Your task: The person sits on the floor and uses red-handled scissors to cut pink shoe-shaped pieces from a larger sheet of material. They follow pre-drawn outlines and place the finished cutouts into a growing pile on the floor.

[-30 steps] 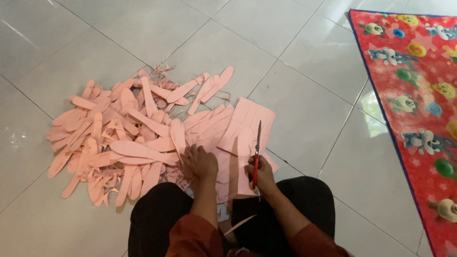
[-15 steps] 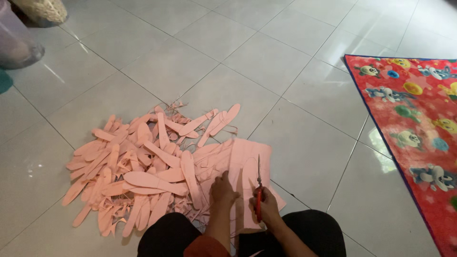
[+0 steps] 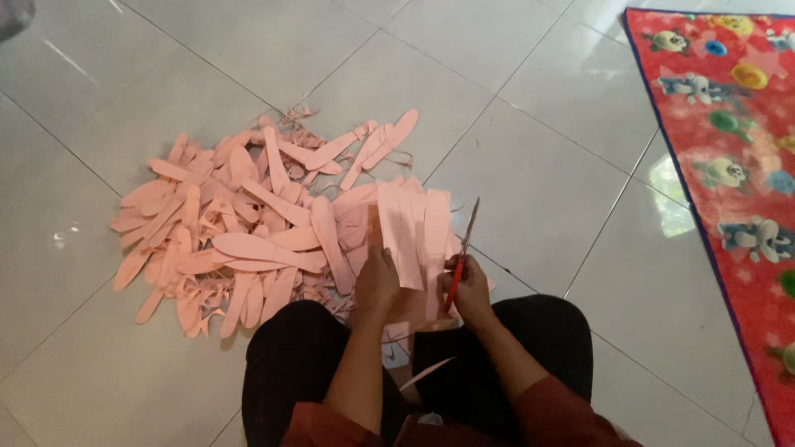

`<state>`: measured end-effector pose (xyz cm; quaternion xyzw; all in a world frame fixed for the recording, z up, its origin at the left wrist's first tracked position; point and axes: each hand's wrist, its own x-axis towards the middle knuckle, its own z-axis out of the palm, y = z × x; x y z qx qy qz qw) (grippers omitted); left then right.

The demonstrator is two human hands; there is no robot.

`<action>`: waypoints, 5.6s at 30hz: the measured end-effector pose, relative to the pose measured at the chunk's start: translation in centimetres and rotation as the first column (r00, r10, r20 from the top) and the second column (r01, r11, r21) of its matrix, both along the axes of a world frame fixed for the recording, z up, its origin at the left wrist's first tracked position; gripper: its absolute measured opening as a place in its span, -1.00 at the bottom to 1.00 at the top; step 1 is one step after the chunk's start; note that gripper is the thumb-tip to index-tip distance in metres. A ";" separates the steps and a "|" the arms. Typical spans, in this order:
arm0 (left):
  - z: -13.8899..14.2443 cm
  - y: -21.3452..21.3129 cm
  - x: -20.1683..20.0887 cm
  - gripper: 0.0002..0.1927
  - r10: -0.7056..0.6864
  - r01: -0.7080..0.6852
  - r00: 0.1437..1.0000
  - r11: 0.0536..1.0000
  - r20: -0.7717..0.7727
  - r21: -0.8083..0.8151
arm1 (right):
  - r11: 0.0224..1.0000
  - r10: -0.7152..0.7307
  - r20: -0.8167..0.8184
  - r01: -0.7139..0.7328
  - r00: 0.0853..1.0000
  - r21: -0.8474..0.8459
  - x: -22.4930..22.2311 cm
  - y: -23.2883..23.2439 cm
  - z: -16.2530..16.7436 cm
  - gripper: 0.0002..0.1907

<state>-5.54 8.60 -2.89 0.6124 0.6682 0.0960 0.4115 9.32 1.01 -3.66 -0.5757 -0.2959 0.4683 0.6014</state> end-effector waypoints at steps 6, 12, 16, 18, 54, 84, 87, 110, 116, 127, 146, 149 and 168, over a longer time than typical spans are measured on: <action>-1.7 -3.0 -1.2 -0.24 -0.162 0.107 0.986 0.803 0.041 0.587 | 0.999 -0.022 -0.111 0.019 0.994 -0.029 0.4 -1.5 0.7 -0.69; -3.2 -4.6 0.3 -0.44 0.045 -0.072 0.745 0.997 0.666 0.013 | 0.982 0.185 0.271 -0.186 0.945 -0.021 0.2 -3.3 -0.1 -0.71; -1.8 -4.0 -0.9 -0.54 0.122 -0.136 0.584 0.989 0.803 -0.052 | 0.989 0.147 0.035 -0.146 0.988 -0.026 0.7 -4.4 0.2 -0.65; -1.1 -3.8 -1.0 -0.55 0.166 -0.167 0.559 0.982 0.813 -0.086 | 0.994 0.058 -0.002 -0.058 0.998 -0.092 1.6 -5.5 0.9 -0.67; 3.8 -3.7 -2.3 -0.56 0.034 -0.293 0.345 0.953 0.938 0.073 | 0.890 0.398 0.127 -0.348 0.909 -0.295 1.2 -10.9 5.1 -0.70; 4.5 -6.3 -1.1 -0.38 0.040 0.097 0.286 0.993 0.958 -0.070 | 0.885 0.388 0.253 -0.283 0.886 -0.369 -0.2 -9.0 8.8 -0.67; 4.5 -6.3 -1.1 -0.38 0.042 0.102 0.285 0.992 0.958 -0.074 | 0.899 0.372 0.316 -0.254 0.873 -0.357 -0.4 -9.0 8.9 -0.65; 5.0 -6.2 -1.5 -0.43 -0.013 0.133 0.391 0.990 0.920 -0.043 | 0.894 0.378 0.231 -0.288 0.897 -0.344 0.3 -9.8 8.8 -0.65; 6.1 -6.9 -1.6 -0.42 -0.096 0.284 0.357 0.959 0.929 -0.010 | 0.898 0.356 0.397 -0.427 0.846 0.103 0.5 -9.2 9.9 -0.55; 6.6 -6.9 -1.7 -0.43 -0.090 0.302 0.360 0.953 0.929 -0.025 | 0.928 0.368 0.273 -0.333 0.889 -0.167 0.6 -9.7 9.3 -0.46; 7.0 -5.9 -3.2 -0.40 -0.137 0.371 0.414 0.928 0.900 -0.029 | 0.895 0.408 0.120 -0.371 0.905 -0.247 1.4 -10.6 9.8 -0.64; 7.0 -5.9 -3.3 -0.38 -0.191 0.427 0.445 0.904 0.875 -0.019 | 0.893 0.443 0.188 -0.413 0.876 -0.180 1.8 -10.4 9.3 -0.63; 5.0 -4.8 -4.6 -0.39 -0.246 0.463 0.440 0.886 0.864 0.016 | 0.865 0.458 0.084 -0.422 0.885 -0.272 2.0 -10.2 11.3 -0.58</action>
